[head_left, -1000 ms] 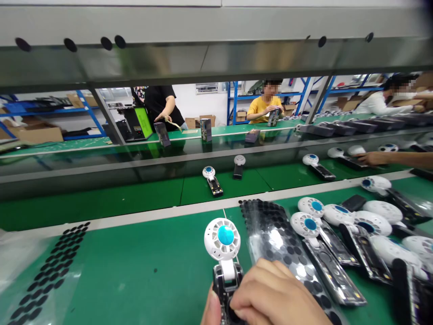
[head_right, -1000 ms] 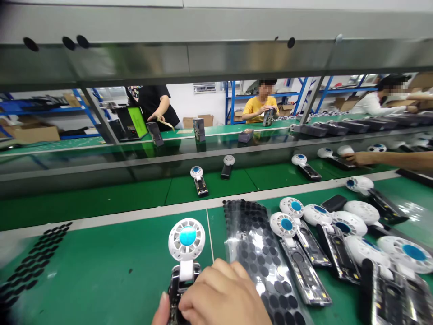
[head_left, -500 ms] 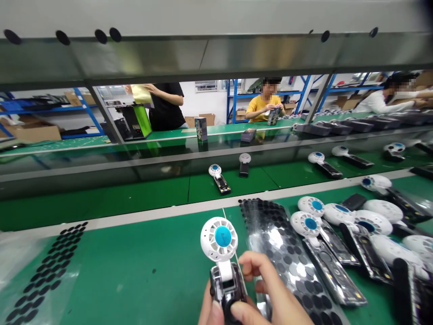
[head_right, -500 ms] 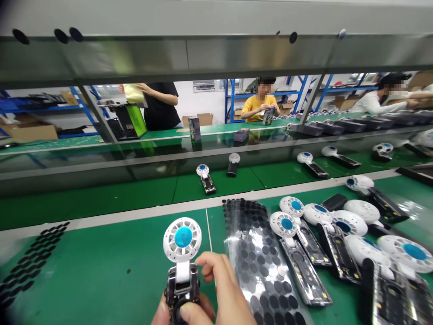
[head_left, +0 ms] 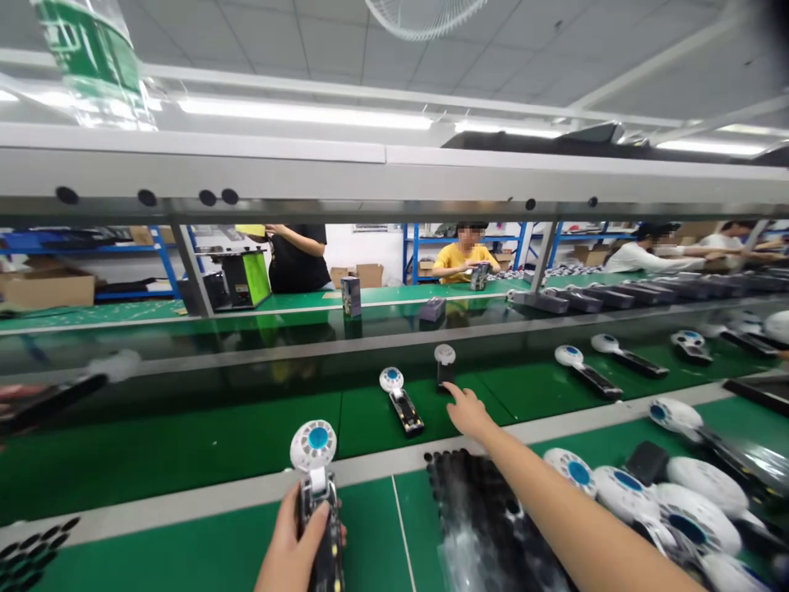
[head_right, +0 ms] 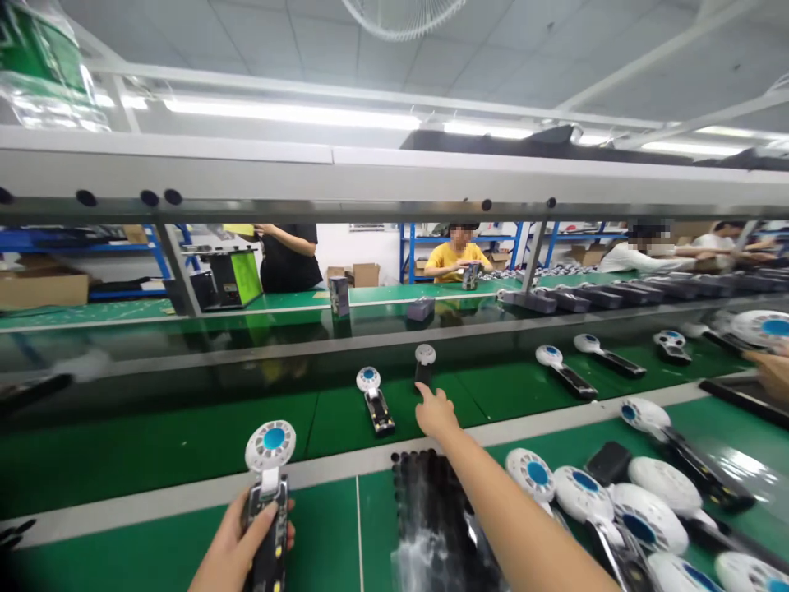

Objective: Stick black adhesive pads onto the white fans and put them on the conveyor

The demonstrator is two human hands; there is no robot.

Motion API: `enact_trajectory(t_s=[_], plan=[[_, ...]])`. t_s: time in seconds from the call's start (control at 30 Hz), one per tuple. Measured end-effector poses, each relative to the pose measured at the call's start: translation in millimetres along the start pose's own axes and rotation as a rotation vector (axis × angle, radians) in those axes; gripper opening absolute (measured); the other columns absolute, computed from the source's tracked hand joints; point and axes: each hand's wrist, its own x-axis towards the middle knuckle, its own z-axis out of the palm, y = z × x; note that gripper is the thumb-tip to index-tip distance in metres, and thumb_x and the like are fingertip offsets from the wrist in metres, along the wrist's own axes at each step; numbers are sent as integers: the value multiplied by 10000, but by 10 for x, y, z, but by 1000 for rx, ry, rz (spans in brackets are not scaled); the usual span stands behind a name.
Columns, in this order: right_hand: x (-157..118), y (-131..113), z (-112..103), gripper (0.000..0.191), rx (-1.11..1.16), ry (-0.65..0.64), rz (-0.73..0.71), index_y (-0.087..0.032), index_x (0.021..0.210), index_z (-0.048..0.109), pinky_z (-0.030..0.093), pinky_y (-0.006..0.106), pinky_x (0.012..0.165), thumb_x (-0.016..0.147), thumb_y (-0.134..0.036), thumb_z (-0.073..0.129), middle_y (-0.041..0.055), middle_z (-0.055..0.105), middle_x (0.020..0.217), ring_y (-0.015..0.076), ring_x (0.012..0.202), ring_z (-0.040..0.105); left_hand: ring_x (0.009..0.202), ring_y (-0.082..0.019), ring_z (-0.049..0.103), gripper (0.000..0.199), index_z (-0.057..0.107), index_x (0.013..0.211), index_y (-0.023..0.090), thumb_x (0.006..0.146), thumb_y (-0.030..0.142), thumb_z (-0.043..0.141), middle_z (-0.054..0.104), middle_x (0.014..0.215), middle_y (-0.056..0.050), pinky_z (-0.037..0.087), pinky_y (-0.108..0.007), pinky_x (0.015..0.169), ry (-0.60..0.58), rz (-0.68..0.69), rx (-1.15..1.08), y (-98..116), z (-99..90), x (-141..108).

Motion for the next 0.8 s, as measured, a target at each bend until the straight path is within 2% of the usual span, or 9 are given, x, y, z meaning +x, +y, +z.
enact_trajectory(t_s=[0.1,0.23,0.33,0.43,0.53,0.6,0.63,0.7,0.8], plan=[[476,-7,85,321,-78,41,55,-205,1162,465,391,469,876,848,-265,502,72,434,1254,237,1065,470,605,-190,626,484,331,1127,186,732,380,532,612,746,-41,509,-324,587,25,21,61,62,40,624],[834,-2,142,295,-34,38,136,-173,1118,495,422,451,839,838,-262,520,70,485,1191,227,1020,504,709,-167,613,410,354,1164,146,807,301,481,599,885,-64,504,-355,671,7,66,178,43,169,1363],[948,-16,61,294,100,31,220,-170,1120,489,443,431,808,844,-269,511,69,503,1160,215,979,527,854,-179,574,313,470,1086,143,813,294,496,577,990,-61,459,-400,779,4,114,325,10,231,1755],[791,-74,-92,306,357,9,248,-168,1127,477,472,401,755,856,-310,486,69,528,1111,194,902,559,1070,-236,454,236,539,987,135,783,254,540,513,1128,-73,337,-479,914,38,174,462,29,250,1924],[240,-156,-223,359,697,-54,136,-170,1170,418,489,342,696,889,-389,380,78,550,1098,177,873,587,1239,-292,221,281,525,1025,145,768,256,550,358,1300,-76,133,-550,998,64,260,493,143,302,1797],[-282,-195,-250,354,895,-134,33,-187,1181,377,474,271,680,902,-392,301,82,559,1135,168,977,574,1270,-291,134,318,505,1060,144,775,282,529,296,1339,-85,51,-526,1026,18,320,441,257,393,1527],[-552,-203,-239,358,970,-182,1,-174,1157,401,468,261,666,893,-396,303,101,565,1143,179,1021,555,1269,-278,153,316,512,1053,141,784,306,506,314,1327,-95,58,-489,1041,-40,340,398,315,457,1339],[-1047,-197,-173,381,1152,-299,-24,-181,1132,438,463,267,615,857,-429,348,121,569,1156,215,1054,538,1218,-244,299,347,545,1018,139,810,388,420,433,1242,-122,177,-404,1042,-218,333,291,412,605,882],[-1579,-147,2,442,1488,-541,16,-250,1113,481,459,294,587,727,-455,550,89,621,1088,265,1014,563,1027,-231,532,585,449,1167,156,822,545,180,572,1112,-129,440,-371,838,-498,202,91,479,808,140]])
